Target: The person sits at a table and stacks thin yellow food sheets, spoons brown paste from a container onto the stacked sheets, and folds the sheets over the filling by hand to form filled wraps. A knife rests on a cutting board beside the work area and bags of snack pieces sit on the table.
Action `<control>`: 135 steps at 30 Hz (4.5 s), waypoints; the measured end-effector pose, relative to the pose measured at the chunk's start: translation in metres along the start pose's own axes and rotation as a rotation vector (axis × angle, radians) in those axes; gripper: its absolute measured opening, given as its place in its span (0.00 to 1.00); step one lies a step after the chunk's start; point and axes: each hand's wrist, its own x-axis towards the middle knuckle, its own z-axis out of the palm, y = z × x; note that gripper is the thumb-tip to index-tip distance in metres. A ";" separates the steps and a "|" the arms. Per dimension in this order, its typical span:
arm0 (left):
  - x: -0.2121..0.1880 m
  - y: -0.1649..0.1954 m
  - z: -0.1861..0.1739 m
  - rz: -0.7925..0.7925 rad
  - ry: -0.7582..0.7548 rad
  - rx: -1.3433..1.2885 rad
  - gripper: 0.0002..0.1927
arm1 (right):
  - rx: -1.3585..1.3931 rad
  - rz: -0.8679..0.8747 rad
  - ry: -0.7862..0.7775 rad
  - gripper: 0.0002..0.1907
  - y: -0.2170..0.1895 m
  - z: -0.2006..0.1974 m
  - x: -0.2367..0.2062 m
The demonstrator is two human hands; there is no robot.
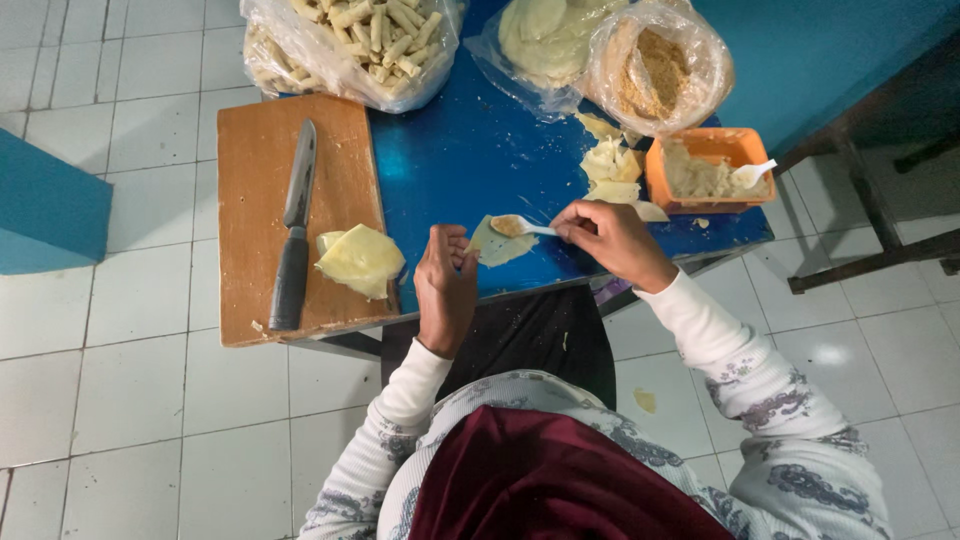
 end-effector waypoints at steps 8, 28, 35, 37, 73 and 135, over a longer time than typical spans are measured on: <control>0.001 -0.003 0.002 -0.012 0.008 -0.034 0.16 | -0.503 -0.544 0.173 0.04 0.001 0.014 0.006; 0.008 -0.003 0.012 0.036 -0.056 -0.050 0.14 | -0.671 -0.334 0.538 0.02 0.042 -0.075 -0.022; 0.004 -0.002 0.011 0.070 -0.097 0.020 0.09 | -1.202 -0.242 0.807 0.04 0.094 -0.128 0.046; 0.004 -0.001 0.010 0.075 -0.106 0.049 0.09 | -1.215 -0.251 0.816 0.03 0.093 -0.122 0.066; 0.007 0.002 -0.005 0.289 -0.234 0.175 0.28 | -0.296 -0.426 0.183 0.11 -0.022 0.054 -0.010; 0.037 -0.007 -0.007 0.251 -0.291 0.049 0.08 | -0.300 -0.569 0.170 0.07 -0.009 0.059 0.034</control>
